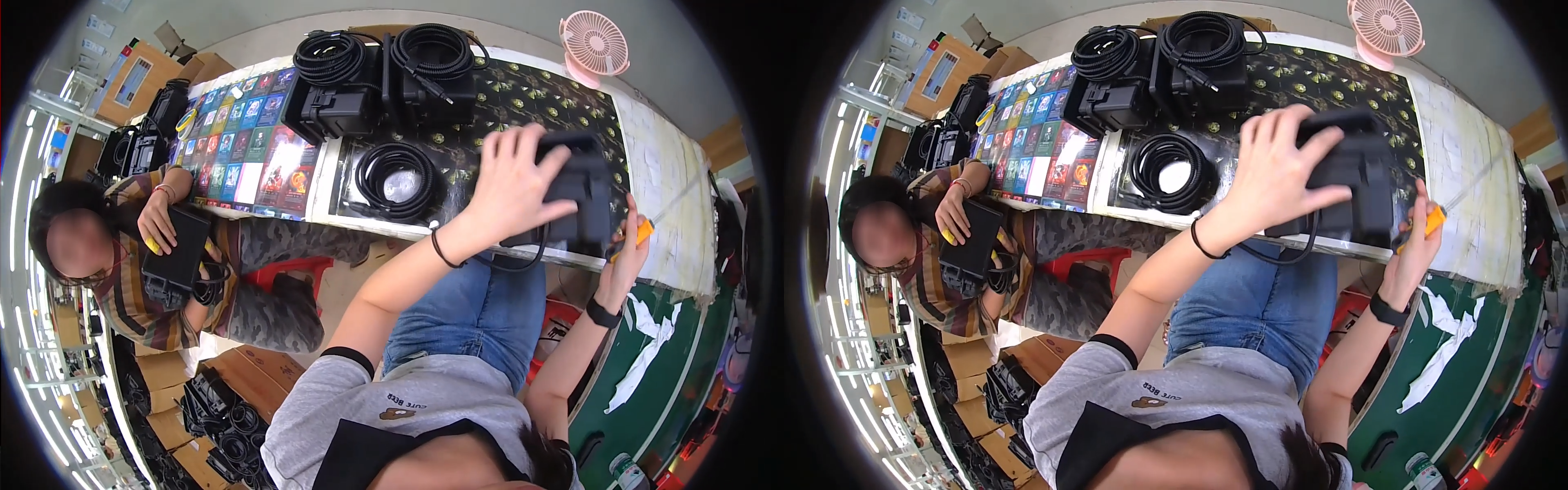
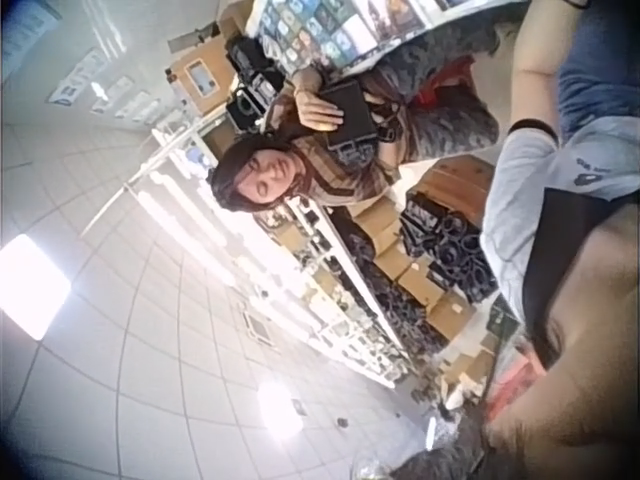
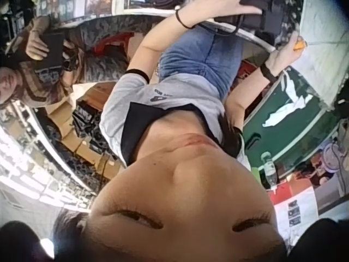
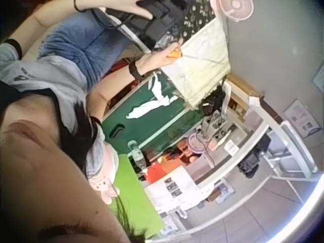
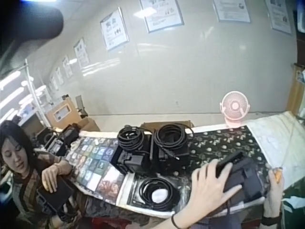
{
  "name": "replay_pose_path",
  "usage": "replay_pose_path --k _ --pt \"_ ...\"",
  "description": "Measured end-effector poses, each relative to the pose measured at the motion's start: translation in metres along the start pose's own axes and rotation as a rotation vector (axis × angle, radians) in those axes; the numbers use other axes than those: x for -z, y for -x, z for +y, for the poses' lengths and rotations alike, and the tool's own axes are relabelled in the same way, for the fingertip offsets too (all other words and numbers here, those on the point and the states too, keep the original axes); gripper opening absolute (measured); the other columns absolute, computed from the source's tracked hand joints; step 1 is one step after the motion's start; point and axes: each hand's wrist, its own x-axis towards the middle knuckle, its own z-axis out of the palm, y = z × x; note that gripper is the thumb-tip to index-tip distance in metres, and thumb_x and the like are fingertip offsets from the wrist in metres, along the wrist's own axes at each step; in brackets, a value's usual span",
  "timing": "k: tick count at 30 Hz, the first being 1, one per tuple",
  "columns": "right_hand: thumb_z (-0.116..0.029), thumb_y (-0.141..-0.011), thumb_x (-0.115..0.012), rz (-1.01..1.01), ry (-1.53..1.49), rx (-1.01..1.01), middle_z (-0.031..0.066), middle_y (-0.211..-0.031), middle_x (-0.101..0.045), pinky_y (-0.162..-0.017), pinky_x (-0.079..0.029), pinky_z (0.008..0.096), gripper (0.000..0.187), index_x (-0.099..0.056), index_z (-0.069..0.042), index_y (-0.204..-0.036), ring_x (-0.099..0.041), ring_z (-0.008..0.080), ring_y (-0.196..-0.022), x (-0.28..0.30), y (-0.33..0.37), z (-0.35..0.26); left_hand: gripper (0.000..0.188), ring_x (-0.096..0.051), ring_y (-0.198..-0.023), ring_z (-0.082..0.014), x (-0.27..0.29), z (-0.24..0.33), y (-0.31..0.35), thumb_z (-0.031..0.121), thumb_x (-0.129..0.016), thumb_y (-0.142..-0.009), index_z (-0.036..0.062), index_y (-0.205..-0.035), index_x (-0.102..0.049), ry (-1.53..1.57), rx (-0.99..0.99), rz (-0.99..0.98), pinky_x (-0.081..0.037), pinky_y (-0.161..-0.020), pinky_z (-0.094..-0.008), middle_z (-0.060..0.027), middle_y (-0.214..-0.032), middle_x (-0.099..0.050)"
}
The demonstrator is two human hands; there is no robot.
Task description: Assembling or inspecting a black electrical junction box using a screwdriver at a workbench.
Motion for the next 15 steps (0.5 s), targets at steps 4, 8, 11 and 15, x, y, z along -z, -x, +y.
replay_pose_path --k 4,8,11,15 --pt "-0.016 -0.1 -0.06 -0.045 -0.074 0.025 0.0138 -0.132 -0.061 -0.054 -0.036 0.0151 0.02 -0.046 -0.014 -0.086 -0.046 -0.0008 -0.067 0.011 0.022 0.009 0.05 -0.047 -0.124 -0.0373 0.011 -0.009 -0.002 0.035 -0.074 -0.085 0.0085 -0.126 -0.062 -0.035 0.067 0.059 -0.038 -0.098 -0.05 -0.0219 -0.142 -0.041" --pt "-0.016 -0.099 -0.06 -0.094 -0.062 -0.061 0.0142 -0.133 -0.06 -0.053 -0.039 0.0159 0.018 -0.047 -0.013 -0.087 -0.047 -0.0001 -0.068 -0.009 0.051 0.012 0.042 -0.052 -0.121 -0.0366 0.062 -0.015 0.027 0.022 -0.075 -0.083 0.0067 -0.121 -0.065 0.358 0.131 0.107 -0.044 -0.095 -0.0446 -0.0195 -0.137 -0.049" --pt "-0.015 -0.1 -0.06 -0.118 -0.024 -0.101 0.0151 -0.134 -0.059 -0.053 -0.039 0.0159 0.015 -0.049 -0.012 -0.089 -0.047 0.0001 -0.069 -0.012 0.061 0.019 0.045 -0.053 -0.123 -0.0323 0.072 -0.04 0.08 0.021 -0.075 -0.082 0.0079 -0.123 -0.064 -0.016 0.362 0.073 -0.039 -0.105 -0.0457 -0.0143 -0.131 -0.056" --pt "-0.017 -0.101 -0.059 -0.156 -0.05 -0.187 0.0116 -0.122 -0.064 -0.055 -0.04 0.0165 0.009 -0.053 -0.012 -0.098 -0.048 0.0019 -0.072 -0.006 0.063 0.041 0.075 -0.051 -0.127 -0.0242 0.069 -0.074 0.159 0.046 -0.083 -0.068 0.0115 -0.129 -0.056 -0.25 0.287 -0.187 -0.025 -0.115 -0.0503 -0.0057 -0.128 -0.059"
